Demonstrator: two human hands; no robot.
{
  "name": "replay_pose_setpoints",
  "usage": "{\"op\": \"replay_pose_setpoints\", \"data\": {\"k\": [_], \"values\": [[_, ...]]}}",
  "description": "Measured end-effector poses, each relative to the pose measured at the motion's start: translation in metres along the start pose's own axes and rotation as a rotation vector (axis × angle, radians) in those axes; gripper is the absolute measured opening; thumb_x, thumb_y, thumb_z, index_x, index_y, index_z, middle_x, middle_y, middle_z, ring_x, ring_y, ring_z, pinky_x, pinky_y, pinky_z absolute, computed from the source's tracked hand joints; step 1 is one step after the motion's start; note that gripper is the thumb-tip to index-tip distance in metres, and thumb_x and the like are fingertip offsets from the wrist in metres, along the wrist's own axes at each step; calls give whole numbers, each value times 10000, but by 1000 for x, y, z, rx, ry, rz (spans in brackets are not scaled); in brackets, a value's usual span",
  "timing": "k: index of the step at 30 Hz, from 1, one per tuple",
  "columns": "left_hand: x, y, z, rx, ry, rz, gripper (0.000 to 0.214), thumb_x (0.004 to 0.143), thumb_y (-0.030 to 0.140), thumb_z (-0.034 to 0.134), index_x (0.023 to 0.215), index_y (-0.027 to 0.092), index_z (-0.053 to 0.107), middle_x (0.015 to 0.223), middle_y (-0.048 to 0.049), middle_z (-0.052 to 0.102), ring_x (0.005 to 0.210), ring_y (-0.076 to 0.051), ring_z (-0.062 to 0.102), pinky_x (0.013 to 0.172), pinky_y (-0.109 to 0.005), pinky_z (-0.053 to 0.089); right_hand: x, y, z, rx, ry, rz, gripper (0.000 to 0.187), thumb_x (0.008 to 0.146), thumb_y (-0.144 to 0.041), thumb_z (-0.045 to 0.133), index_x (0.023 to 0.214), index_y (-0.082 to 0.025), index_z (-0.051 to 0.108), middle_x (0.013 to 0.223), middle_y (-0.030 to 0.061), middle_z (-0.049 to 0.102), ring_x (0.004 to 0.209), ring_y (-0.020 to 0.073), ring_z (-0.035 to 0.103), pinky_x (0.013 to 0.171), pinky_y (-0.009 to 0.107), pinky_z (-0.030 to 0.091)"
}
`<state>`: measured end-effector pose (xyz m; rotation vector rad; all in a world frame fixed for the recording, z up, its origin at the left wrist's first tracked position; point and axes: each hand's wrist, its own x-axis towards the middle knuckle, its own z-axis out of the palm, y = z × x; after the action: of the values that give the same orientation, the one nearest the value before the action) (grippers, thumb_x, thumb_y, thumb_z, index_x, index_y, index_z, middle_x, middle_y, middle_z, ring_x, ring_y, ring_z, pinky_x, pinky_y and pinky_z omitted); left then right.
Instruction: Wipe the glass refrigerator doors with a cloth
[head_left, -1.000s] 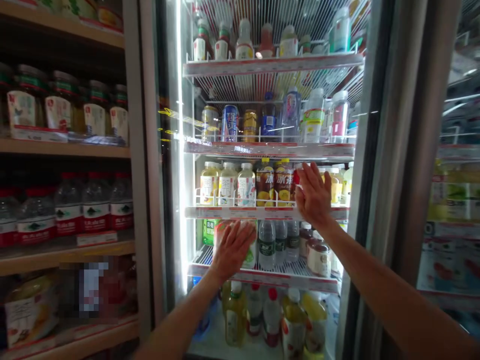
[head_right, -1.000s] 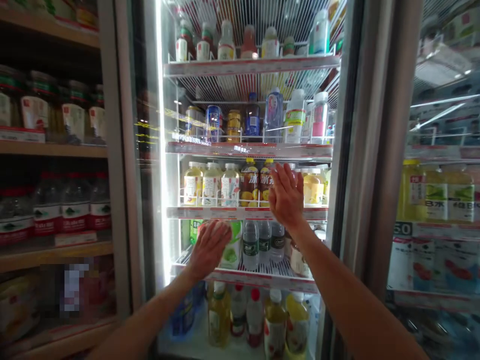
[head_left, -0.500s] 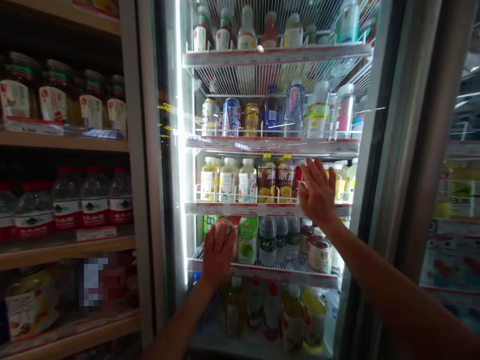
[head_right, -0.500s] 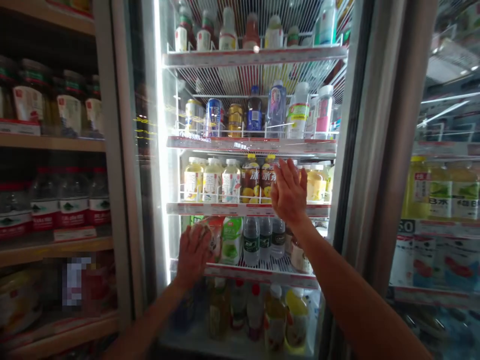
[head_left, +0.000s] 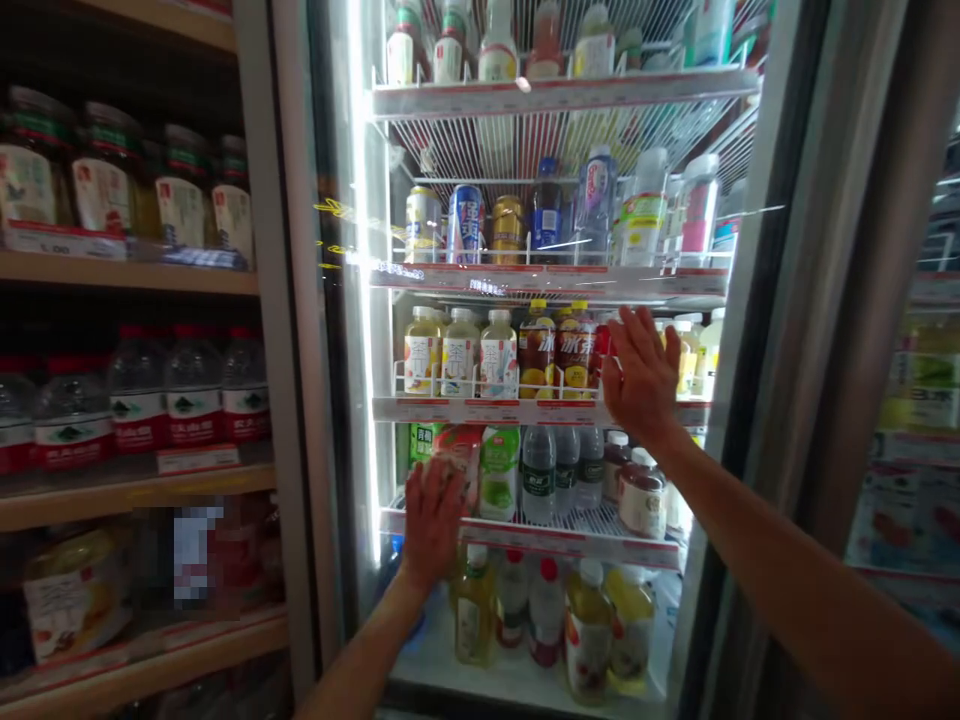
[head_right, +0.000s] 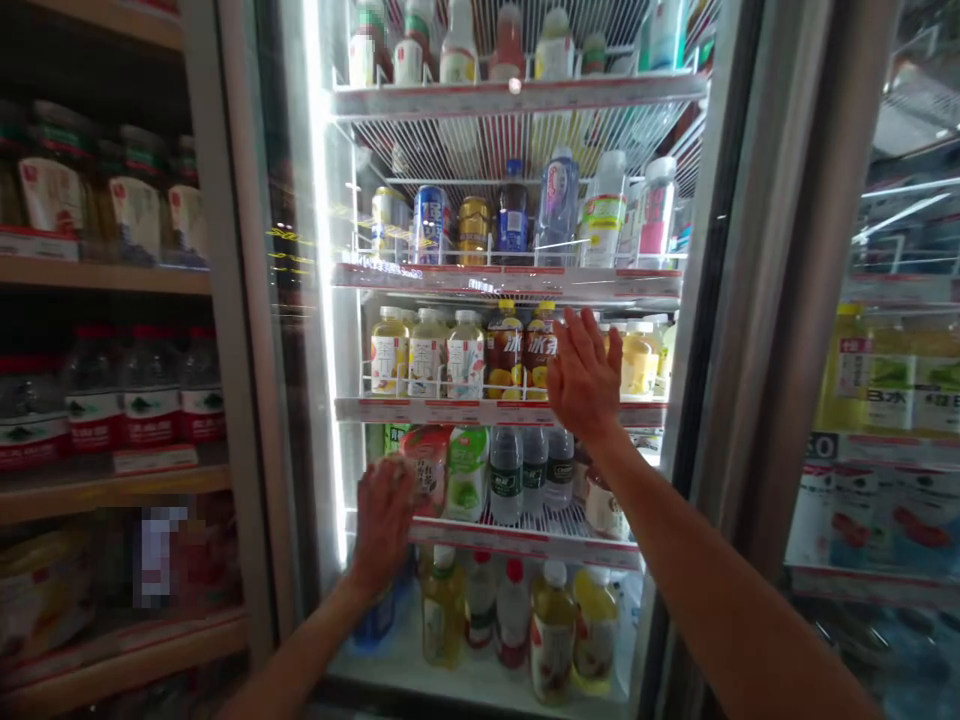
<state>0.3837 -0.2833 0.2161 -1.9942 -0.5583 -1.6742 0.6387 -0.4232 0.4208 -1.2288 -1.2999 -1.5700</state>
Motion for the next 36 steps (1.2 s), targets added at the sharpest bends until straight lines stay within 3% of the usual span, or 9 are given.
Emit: {"op": "replay_pose_setpoints", "data": {"k": [5,10,15,21,23,26,32,34,36], "values": [[68,54,20,-78,59,82,641,869,172,431,1437,244,143,1496,-90,243,1400,-258,118,1078,-484,336,-6,-19,-7,106,55,-47,447,857,-211,445,1302,-180,470,1382,114,450,1305,281,375,1064,531,261],[127,53,23,-193,107,-93,679,917,342,351,1435,216,-71,1519,-150,114,1399,-207,127,1061,-438,380,-31,-94,-6,509,-73,-133,472,888,-180,367,1359,-201,387,1306,91,526,1201,190,495,965,365,443],[89,12,6,-23,76,-136,790,861,521,407,1435,124,38,1463,-232,241,1403,-258,75,1101,-521,242,-36,-146,23,377,-168,-48,453,909,-255,370,1356,-189,390,1282,98,547,1186,210,493,966,378,406],[55,-27,-16,135,-148,-48,799,847,559,404,1441,134,82,1461,-196,275,1396,-263,130,1090,-495,244,-28,-185,50,201,-180,-128,441,879,-241,462,1317,-198,441,1371,66,470,1335,220,297,1128,489,27],[58,-31,-19,149,-151,-41,779,854,547,400,1444,144,88,1469,-188,261,1393,-266,150,1088,-484,248,-30,-174,52,160,-150,-216,415,888,-199,434,1301,-221,454,1373,26,473,1350,179,273,1139,472,-32],[63,-33,-17,117,-133,-13,743,875,524,367,1449,156,69,1489,-175,215,1392,-276,155,1092,-487,235,-34,-110,37,44,-114,-175,439,898,-182,398,1332,-241,417,1360,16,487,1351,148,283,1151,457,-4],[61,-28,-8,79,-83,-16,682,906,514,243,1449,173,13,1515,-155,131,1396,-306,111,1081,-557,212,-28,56,-29,-203,105,365,531,890,-173,299,1420,-142,283,1405,131,408,1336,244,322,1076,521,268],[62,-25,-6,78,-69,-28,673,907,512,230,1449,179,10,1519,-150,111,1395,-314,109,1075,-572,215,-20,57,-27,-217,88,435,557,882,-169,293,1433,-105,246,1439,150,346,1362,267,260,1066,514,295],[64,-23,-7,70,-59,-31,670,907,513,232,1450,185,17,1521,-141,107,1394,-315,115,1073,-569,228,-16,25,-14,-214,-20,369,572,878,-165,312,1443,-128,228,1476,122,283,1388,273,185,1086,511,267]]}}
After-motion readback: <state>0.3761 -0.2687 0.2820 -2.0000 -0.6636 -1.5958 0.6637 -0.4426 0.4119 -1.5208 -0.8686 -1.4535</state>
